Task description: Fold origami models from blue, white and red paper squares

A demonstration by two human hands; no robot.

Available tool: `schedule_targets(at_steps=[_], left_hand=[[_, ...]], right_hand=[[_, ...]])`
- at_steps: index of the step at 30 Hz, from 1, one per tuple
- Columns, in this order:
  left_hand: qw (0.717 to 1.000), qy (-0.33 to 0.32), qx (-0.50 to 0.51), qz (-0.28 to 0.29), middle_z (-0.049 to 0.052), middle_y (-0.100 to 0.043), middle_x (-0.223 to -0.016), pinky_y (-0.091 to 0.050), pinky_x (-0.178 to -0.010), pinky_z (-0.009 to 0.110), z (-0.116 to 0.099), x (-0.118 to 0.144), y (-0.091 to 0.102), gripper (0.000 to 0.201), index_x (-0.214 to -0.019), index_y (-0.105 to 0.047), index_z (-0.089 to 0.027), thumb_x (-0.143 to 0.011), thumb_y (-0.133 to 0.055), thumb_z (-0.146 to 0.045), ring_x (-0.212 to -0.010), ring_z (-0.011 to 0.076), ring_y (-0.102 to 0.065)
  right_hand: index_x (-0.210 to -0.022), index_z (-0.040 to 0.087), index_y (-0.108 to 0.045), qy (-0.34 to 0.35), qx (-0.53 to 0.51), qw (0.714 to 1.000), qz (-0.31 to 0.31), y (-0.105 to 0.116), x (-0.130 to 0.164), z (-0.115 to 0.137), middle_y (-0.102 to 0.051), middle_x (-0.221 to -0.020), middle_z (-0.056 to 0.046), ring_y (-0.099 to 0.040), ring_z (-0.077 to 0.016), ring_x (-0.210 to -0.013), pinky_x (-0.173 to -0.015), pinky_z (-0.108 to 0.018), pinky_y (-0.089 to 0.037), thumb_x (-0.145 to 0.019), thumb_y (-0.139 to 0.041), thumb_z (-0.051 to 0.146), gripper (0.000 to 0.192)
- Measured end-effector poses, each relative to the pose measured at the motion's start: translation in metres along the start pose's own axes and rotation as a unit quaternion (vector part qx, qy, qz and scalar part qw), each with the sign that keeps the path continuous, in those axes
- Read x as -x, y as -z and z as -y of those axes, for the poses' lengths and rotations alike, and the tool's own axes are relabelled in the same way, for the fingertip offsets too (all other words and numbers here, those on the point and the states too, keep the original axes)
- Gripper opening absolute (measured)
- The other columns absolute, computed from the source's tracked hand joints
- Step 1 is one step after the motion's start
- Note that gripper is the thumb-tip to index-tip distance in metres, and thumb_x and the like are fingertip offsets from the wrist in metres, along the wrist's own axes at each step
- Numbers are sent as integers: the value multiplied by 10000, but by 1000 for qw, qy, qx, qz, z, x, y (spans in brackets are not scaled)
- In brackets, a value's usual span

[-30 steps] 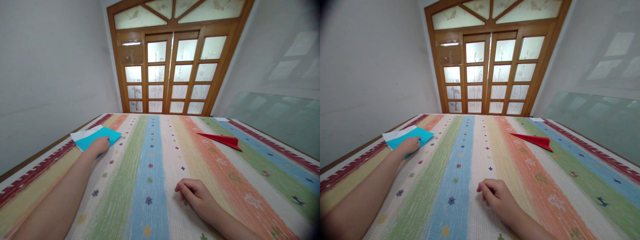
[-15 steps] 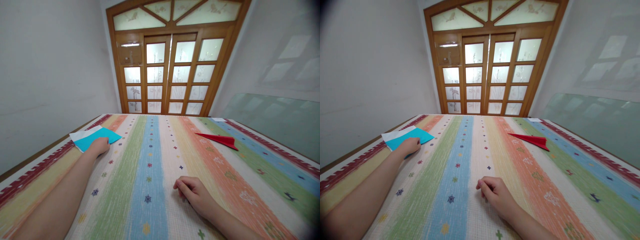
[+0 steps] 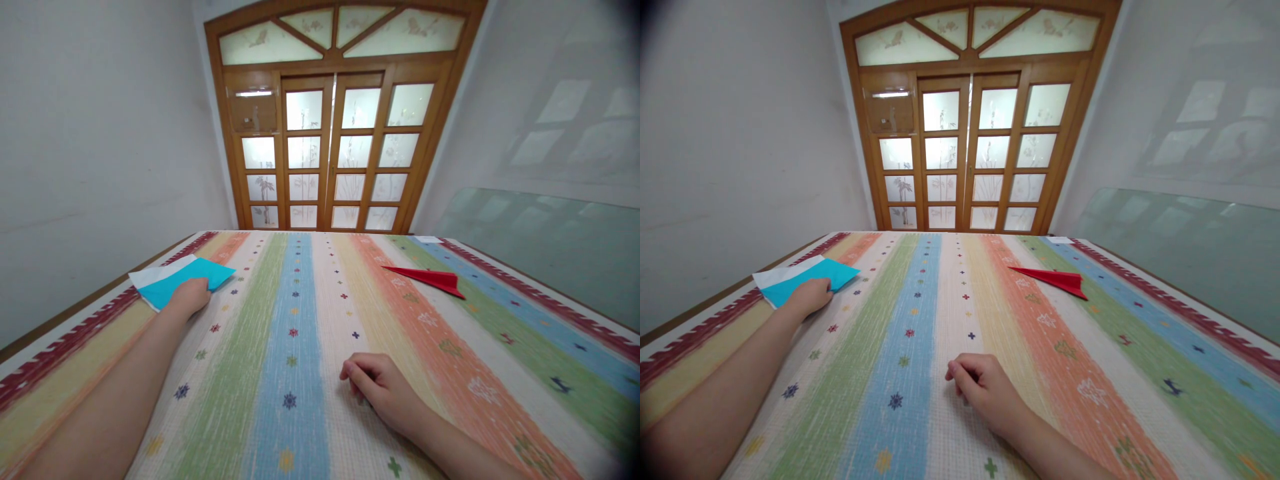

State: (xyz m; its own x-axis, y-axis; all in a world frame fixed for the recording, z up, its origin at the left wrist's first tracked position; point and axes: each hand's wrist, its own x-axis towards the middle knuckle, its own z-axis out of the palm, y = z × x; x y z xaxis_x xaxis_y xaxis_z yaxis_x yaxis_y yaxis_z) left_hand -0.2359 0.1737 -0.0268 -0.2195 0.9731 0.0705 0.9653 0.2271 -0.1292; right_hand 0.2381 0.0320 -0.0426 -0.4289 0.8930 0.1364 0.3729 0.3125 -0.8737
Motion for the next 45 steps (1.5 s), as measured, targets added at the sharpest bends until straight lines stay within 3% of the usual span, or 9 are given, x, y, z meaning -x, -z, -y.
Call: schedule_targets(at_steps=[6, 10, 14, 18, 23, 27, 36, 40, 45], left_hand=[[1000, 22, -3, -22, 133, -737, -1038, -498, -762, 331, -3, 4, 16, 239, -960, -701, -193, -884, -491, -280, -966, 303, -675], [997, 36, -3, -72, 121, -717, -1039, -482, -759, 363, -14, 13, 55, 318, -1021, -680, -206, -946, -405, -346, -962, 319, -657], [981, 4, 26, -191, 94, -691, -1041, -463, -781, 381, -54, 50, 112, 322, -1051, -652, -211, -979, -381, -368, -960, 309, -630], [963, -157, 45, -213, 108, -668, -1045, -455, -784, 404, -115, 104, 139, 276, -1045, -625, -202, -1007, -372, -307, -986, 312, -610], [924, -359, 67, -116, 86, -685, -893, -470, -674, 355, -181, 149, 95, 137, -878, -610, -244, -967, -507, -244, -855, 244, -650], [880, -465, 59, -73, 100, -679, -820, -446, -556, 353, -210, 170, 53, 86, -870, -615, -228, -903, -579, -157, -764, 248, -658], [777, -618, 109, -48, 40, -691, -782, -422, -583, 292, -216, 194, 68, 231, -815, -636, -199, -926, -629, -401, -713, 200, -641], [824, -524, 193, -94, 60, -697, -848, -463, -702, 307, -205, 164, 57, 245, -887, -660, -193, -984, -512, -362, -812, 214, -646], [886, -345, 275, -141, 131, -670, -1216, -423, -1024, 419, -191, 118, 22, 292, -1153, -648, -170, -988, -491, -353, -1155, 287, -585]], right_hand=[[-742, 156, -683, 4, 1, 1000, -5, 0, 0, 3, -575, -546, -8, -533, -136, -505, -537, -252, -394, -982, -463, 482, 461], [-749, 158, -683, 4, -3, 1000, -7, 0, -1, 3, -574, -547, -3, -534, -134, -504, -540, -251, -399, -988, -459, 474, 455], [-760, 162, -686, 15, 4, 1000, -27, -1, -2, 2, -574, -565, -5, -529, -132, -515, -545, -256, -407, -997, -448, 466, 453], [-1133, 186, -668, 39, -13, 991, -128, 0, -2, -2, -673, -948, -86, -624, -176, -787, -650, -274, -488, -993, -493, 456, 352], [-1389, 258, -460, 48, -47, 961, -267, 8, -5, -9, -562, -1305, -130, -569, -234, -1135, -918, -391, -501, -989, -510, 475, 457], [-1399, 261, -443, 20, -66, 953, -295, 12, -11, -15, -521, -1400, -140, -520, -272, -1257, -1028, -481, -437, -983, -499, 500, 483], [-1365, 274, -494, -11, -97, 944, -315, 16, -18, -30, -549, -1412, -122, -500, -295, -1325, -1075, -505, -414, -950, -528, 524, 485], [-1338, 265, -519, -34, -96, 946, -308, 17, -21, -34, -570, -1394, -129, -505, -312, -1327, -1060, -509, -441, -919, -548, 529, 496], [-1334, 276, -536, -36, -38, 969, -243, 13, -21, -36, -545, -1437, -108, -510, -310, -1327, -1112, -534, -396, -911, -553, 463, 463]])
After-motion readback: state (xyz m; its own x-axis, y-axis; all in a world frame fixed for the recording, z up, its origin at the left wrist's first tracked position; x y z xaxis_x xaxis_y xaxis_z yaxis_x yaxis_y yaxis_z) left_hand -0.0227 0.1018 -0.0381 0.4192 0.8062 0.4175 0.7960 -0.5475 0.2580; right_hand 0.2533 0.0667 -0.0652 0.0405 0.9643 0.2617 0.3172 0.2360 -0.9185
